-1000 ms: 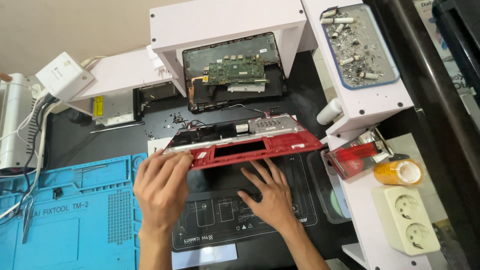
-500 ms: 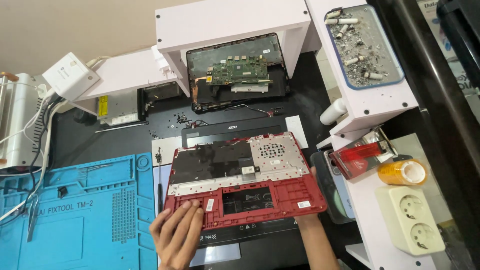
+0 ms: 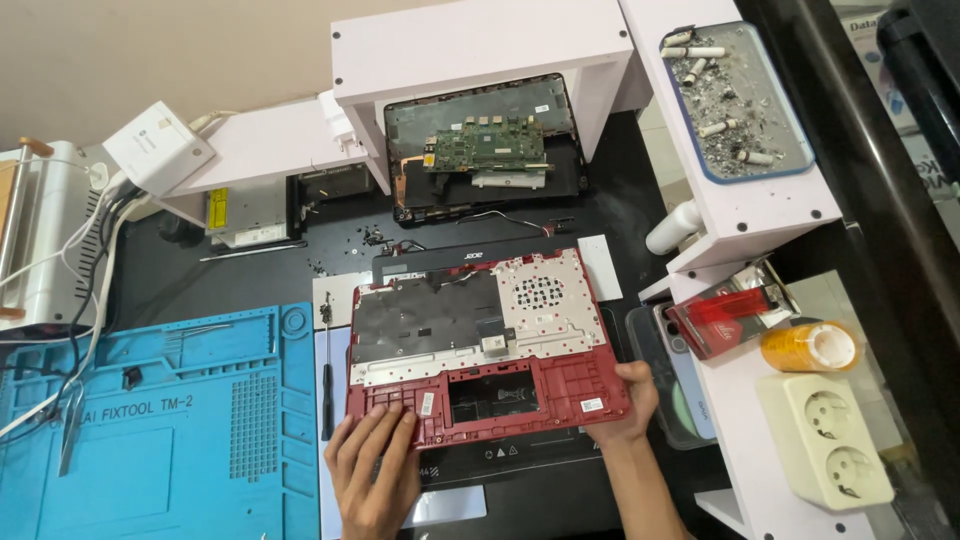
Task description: The person assembles a laptop by first handling the red chassis and then placing the black screen panel onto it. They use a screwdriver to secure the screen to the chassis, tightening screws along the edges of the display.
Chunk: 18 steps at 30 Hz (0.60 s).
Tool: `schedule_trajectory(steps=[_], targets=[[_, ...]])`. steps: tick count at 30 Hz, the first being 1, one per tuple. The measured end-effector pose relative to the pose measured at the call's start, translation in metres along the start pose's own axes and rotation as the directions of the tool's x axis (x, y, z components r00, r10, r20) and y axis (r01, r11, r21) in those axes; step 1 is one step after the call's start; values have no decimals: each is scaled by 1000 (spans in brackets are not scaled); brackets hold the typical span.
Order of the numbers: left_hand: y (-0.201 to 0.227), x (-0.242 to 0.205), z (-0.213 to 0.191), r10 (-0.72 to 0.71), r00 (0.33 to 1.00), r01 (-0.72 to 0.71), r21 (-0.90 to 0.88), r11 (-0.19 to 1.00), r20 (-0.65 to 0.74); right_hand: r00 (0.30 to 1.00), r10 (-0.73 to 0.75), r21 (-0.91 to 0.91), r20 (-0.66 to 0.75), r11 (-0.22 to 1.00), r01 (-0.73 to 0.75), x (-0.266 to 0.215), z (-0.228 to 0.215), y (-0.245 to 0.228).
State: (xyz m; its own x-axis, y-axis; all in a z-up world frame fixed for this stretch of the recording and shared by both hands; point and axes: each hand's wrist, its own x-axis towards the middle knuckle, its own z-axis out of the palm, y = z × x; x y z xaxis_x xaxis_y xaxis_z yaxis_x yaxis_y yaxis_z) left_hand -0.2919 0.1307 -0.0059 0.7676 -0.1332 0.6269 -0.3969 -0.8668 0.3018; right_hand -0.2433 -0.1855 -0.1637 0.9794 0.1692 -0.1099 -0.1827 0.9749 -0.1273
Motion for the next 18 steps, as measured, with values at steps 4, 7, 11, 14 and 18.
schedule_trajectory(steps=[4,7,11,14,18], targets=[[8,14,-12,-65,995,63,-24,998,-73,998,1,-22,68,1000,1,5,15,-2],[2,12,-8,-397,907,366,-203,908,-143,999,0,-4,-36,1000,0,5,24,-4],[-18,13,3,-824,512,722,-641,258,245,1000,8,-20,-28,1000,-8,7,18,-4],[-21,14,10,-809,524,740,-613,277,267,988,-69,-134,-141,990,50,9,24,-2],[-21,15,15,-810,530,733,-617,288,252,947,-228,-470,-226,877,99,17,120,11]])
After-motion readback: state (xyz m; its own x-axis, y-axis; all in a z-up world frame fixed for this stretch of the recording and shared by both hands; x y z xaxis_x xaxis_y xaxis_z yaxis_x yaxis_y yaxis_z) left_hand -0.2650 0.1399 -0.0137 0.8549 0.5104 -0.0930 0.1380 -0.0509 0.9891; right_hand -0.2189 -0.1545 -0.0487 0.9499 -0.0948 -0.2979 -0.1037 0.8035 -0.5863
